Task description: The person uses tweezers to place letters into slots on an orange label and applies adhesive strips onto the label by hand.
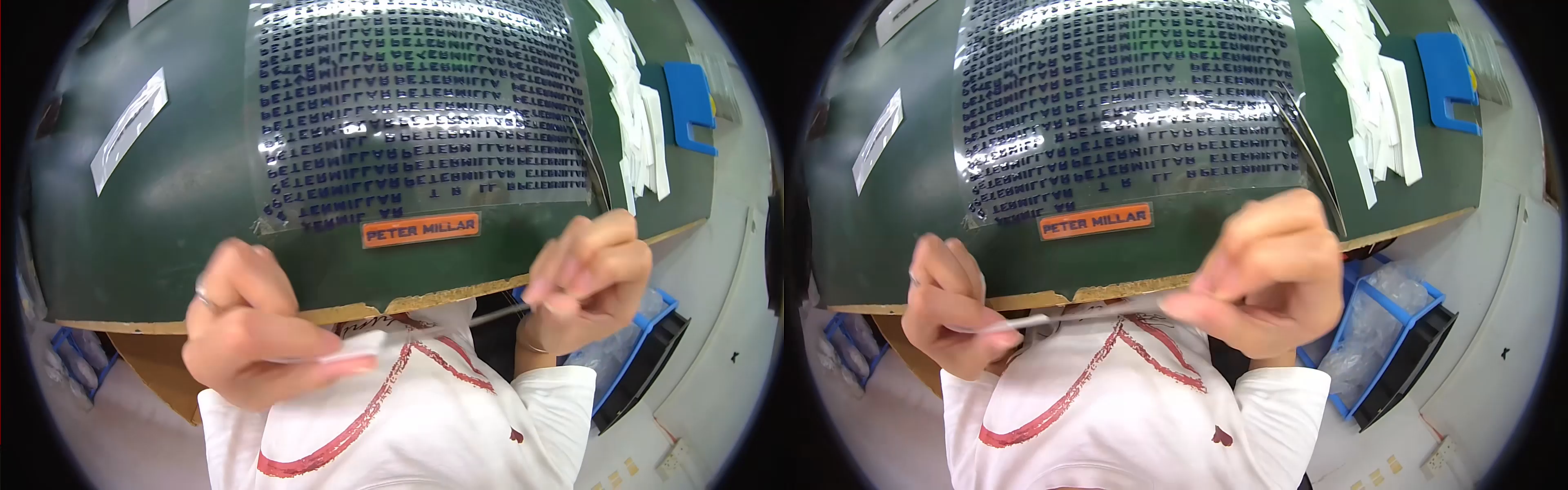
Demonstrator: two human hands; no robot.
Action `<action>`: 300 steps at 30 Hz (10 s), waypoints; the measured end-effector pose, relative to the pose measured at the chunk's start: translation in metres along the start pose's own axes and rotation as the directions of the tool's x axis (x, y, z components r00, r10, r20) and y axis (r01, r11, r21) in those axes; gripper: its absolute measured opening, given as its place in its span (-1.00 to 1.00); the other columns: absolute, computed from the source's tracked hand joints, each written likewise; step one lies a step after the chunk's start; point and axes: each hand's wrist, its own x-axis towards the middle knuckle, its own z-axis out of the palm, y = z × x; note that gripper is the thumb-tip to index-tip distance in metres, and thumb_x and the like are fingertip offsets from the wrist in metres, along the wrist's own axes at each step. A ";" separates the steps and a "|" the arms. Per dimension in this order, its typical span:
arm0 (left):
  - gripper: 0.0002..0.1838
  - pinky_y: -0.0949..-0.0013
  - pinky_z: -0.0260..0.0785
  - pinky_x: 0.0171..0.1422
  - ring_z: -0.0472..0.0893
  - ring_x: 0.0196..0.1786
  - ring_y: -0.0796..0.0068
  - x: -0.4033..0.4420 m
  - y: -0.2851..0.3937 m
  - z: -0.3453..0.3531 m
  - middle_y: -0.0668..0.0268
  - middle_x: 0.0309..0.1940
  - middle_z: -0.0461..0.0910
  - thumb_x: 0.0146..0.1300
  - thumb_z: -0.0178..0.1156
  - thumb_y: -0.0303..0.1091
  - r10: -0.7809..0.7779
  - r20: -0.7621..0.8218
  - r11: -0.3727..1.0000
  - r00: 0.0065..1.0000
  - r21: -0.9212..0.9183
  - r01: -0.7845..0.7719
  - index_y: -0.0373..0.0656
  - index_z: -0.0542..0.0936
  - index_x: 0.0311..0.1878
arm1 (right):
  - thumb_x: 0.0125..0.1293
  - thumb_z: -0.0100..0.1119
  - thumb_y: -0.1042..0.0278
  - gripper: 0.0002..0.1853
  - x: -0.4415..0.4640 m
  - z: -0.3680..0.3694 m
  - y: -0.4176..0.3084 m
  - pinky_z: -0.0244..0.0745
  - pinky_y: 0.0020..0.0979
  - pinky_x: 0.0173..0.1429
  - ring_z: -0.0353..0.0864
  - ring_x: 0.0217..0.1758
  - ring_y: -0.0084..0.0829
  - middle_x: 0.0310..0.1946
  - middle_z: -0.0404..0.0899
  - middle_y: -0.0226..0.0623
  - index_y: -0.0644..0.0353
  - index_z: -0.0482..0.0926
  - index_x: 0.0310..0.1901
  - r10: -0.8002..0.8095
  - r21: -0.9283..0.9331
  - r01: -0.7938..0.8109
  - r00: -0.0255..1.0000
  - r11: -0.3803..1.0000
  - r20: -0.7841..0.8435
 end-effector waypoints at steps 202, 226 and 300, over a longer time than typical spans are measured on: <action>-0.64 0.49 0.06 -0.47 0.18 -0.49 0.59 0.006 -0.008 0.042 0.44 -0.39 0.19 0.32 0.14 -0.07 0.081 0.326 0.398 0.942 0.856 -0.330 0.08 0.71 0.08 | -0.13 0.38 0.58 -0.75 0.026 -0.029 -0.014 0.41 -0.50 -0.38 0.51 -0.39 -0.47 -0.46 0.48 -0.38 0.18 0.75 -0.30 0.075 -0.784 0.252 0.932 0.567 0.354; -0.68 0.56 0.12 -0.54 0.21 -0.50 0.62 -0.004 -0.018 0.046 0.44 -0.31 0.29 0.40 0.04 -0.04 0.268 0.248 0.369 0.931 0.866 -0.337 0.18 0.75 -0.03 | -0.13 0.38 0.47 -0.73 0.043 0.012 0.011 0.57 -0.46 -0.25 0.57 -0.30 -0.42 -0.39 0.51 -0.42 0.18 0.75 -0.28 -0.103 -0.534 0.575 0.734 0.620 0.671; -0.44 0.43 0.19 -0.33 0.27 -0.39 0.56 0.002 -0.002 0.038 0.39 -0.23 0.22 0.44 -0.13 0.22 -0.040 0.299 0.283 0.953 0.919 -0.276 0.10 0.68 0.14 | -0.09 0.41 0.60 -0.79 0.024 -0.029 -0.006 0.43 -0.50 -0.31 0.54 -0.34 -0.44 -0.43 0.51 -0.35 0.22 0.70 -0.33 0.042 -0.747 0.300 0.915 0.593 0.400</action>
